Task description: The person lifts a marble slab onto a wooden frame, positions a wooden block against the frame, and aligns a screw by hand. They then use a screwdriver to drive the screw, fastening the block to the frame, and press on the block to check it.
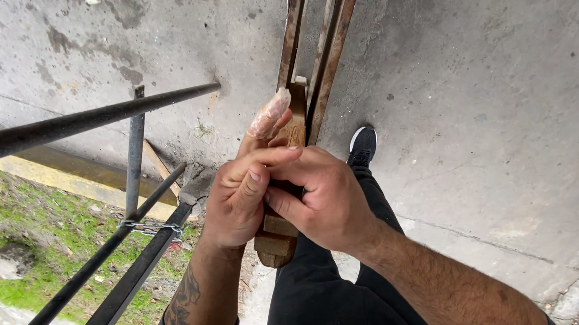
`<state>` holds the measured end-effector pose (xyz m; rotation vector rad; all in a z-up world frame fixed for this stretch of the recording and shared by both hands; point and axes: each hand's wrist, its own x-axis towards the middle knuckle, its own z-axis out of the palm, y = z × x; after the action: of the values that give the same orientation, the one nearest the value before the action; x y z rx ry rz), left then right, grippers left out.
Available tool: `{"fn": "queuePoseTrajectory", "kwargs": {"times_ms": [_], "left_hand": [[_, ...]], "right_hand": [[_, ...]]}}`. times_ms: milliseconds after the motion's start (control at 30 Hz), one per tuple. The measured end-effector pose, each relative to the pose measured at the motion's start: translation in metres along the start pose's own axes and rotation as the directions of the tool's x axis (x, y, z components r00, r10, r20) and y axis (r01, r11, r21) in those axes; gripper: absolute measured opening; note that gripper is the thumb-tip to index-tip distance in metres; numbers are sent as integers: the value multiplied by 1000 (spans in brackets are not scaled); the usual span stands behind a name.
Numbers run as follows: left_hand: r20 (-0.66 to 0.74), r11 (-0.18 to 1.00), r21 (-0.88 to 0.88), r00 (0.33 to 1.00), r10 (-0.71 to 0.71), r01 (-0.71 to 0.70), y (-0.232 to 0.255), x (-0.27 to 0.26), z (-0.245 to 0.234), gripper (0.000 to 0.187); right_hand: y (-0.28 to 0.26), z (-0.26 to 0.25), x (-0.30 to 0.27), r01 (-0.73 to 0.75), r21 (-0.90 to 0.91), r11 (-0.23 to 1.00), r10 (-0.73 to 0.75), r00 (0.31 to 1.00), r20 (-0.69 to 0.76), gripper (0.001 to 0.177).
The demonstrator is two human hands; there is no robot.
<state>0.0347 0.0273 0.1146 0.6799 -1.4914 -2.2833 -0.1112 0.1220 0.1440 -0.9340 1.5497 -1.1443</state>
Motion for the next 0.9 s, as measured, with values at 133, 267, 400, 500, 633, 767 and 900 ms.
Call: {"fn": "queuePoseTrajectory", "kwargs": {"times_ms": [133,267,400,500,633,767,900], "left_hand": [[46,998,64,998,-30,27,4,1,3,47],[128,998,17,990,-55,54,3,6,-3,56],[359,995,24,928,-96,93,-2,0,-22,89],[440,970,243,890,-117,8,-2,3,-20,86],[434,885,451,895,-105,-115,-1,10,-10,72],[429,866,477,900,-79,-151,-11,6,8,71],[357,862,497,929,-97,-101,-6,1,24,69]], "right_hand": [[11,4,-5,39,-29,999,-41,997,-72,17],[28,7,-12,-118,233,965,139,988,-72,13],[55,6,-30,-25,620,784,189,961,-201,16],[67,12,-52,-16,508,861,245,888,-388,17],[48,32,-112,-178,254,951,277,855,-438,17],[44,60,-160,-90,419,903,273,874,-401,16],[37,59,-160,9,864,503,389,890,-236,10]]}}
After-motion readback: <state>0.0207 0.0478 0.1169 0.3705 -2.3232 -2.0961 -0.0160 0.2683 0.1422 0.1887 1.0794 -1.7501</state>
